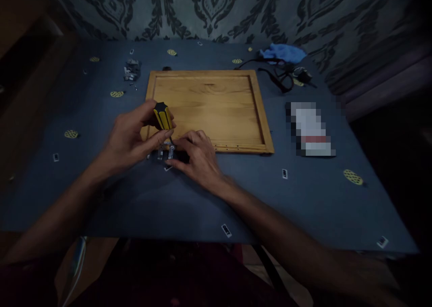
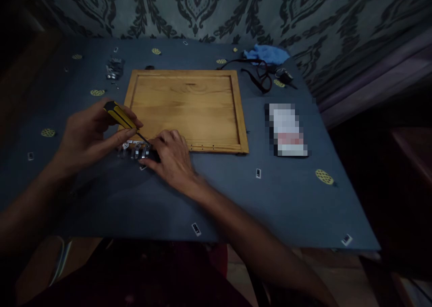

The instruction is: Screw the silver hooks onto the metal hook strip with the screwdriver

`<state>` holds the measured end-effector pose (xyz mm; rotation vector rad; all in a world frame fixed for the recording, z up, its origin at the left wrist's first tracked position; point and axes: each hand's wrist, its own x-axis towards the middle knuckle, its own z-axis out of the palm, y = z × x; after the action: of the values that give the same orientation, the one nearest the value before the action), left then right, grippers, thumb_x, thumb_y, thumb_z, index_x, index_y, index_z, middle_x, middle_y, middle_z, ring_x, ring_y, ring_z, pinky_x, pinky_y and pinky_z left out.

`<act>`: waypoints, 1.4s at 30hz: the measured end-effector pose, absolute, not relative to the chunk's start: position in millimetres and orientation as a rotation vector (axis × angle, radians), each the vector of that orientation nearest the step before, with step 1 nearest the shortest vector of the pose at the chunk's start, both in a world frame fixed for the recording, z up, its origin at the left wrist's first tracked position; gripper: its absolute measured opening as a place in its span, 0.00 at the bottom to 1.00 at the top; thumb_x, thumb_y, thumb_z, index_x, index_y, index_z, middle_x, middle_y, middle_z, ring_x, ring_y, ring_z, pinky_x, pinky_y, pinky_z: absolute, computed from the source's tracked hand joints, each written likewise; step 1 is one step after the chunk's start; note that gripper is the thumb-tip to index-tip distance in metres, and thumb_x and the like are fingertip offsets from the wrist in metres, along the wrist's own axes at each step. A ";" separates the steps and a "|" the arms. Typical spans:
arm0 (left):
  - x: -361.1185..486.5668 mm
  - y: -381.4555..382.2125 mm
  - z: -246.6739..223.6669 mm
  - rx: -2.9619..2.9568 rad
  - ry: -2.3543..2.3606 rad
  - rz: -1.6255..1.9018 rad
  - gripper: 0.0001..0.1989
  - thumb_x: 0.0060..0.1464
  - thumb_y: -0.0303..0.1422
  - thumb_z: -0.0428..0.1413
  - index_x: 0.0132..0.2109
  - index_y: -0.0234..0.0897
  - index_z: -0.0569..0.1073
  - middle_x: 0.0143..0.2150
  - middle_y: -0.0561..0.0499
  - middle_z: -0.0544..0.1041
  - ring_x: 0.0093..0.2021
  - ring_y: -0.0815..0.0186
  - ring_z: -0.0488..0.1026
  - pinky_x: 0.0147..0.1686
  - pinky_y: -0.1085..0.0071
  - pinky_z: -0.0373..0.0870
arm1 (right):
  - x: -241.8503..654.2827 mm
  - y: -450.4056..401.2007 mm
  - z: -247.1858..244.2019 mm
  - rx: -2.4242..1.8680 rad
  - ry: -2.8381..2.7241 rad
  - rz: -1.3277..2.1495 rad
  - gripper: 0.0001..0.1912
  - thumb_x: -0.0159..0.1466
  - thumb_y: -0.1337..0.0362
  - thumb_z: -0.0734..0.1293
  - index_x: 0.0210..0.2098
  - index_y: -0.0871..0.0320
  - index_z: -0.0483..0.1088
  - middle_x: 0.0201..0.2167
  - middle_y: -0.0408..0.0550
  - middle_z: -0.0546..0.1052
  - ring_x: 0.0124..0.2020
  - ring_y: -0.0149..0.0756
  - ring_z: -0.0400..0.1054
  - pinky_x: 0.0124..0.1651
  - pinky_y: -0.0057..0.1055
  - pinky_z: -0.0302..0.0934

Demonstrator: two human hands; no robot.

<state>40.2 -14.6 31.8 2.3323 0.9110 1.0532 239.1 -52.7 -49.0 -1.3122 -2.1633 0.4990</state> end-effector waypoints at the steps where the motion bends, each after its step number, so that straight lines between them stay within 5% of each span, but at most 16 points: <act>1: 41.4 -14.5 32.3 2.330 0.901 1.046 0.05 0.62 0.31 0.65 0.45 0.41 0.77 0.39 0.50 0.85 0.37 0.62 0.84 0.36 0.69 0.80 | 239.0 -52.7 -48.3 -1.315 -2.165 0.500 0.26 0.67 0.45 0.75 0.57 0.55 0.80 0.47 0.54 0.78 0.51 0.52 0.67 0.53 0.47 0.64; 10: 43.6 -13.2 29.3 2.248 0.917 1.103 0.07 0.59 0.35 0.70 0.40 0.41 0.79 0.33 0.54 0.81 0.31 0.66 0.79 0.30 0.70 0.75 | 238.4 -52.7 -49.0 -1.315 -2.160 0.493 0.30 0.65 0.45 0.77 0.60 0.55 0.79 0.48 0.54 0.78 0.52 0.52 0.66 0.54 0.46 0.64; 17: 42.7 -18.8 28.4 2.222 1.056 1.112 0.06 0.62 0.40 0.68 0.44 0.48 0.81 0.37 0.53 0.82 0.37 0.60 0.82 0.36 0.61 0.80 | 239.5 -52.5 -52.0 -1.301 -2.158 0.497 0.27 0.68 0.44 0.74 0.58 0.53 0.79 0.48 0.53 0.77 0.51 0.52 0.65 0.53 0.48 0.64; 31: 36.3 -16.8 29.3 2.269 1.077 1.073 0.09 0.61 0.35 0.68 0.49 0.49 0.82 0.46 0.54 0.87 0.42 0.60 0.85 0.43 0.63 0.84 | 239.8 -53.1 -50.1 -1.301 -2.154 0.503 0.27 0.66 0.44 0.76 0.57 0.54 0.80 0.47 0.53 0.78 0.51 0.52 0.67 0.53 0.47 0.64; 42: 35.5 -12.7 35.9 2.140 1.000 1.373 0.15 0.54 0.39 0.75 0.47 0.43 0.85 0.39 0.52 0.86 0.38 0.62 0.83 0.39 0.66 0.83 | 239.8 -52.4 -53.3 -1.287 -2.145 0.484 0.25 0.67 0.44 0.75 0.56 0.53 0.80 0.47 0.53 0.78 0.51 0.52 0.67 0.53 0.48 0.64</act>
<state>35.5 -12.7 35.9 2.1403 1.0003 1.3728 239.8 -52.4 -53.3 -1.2875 -2.1451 0.4844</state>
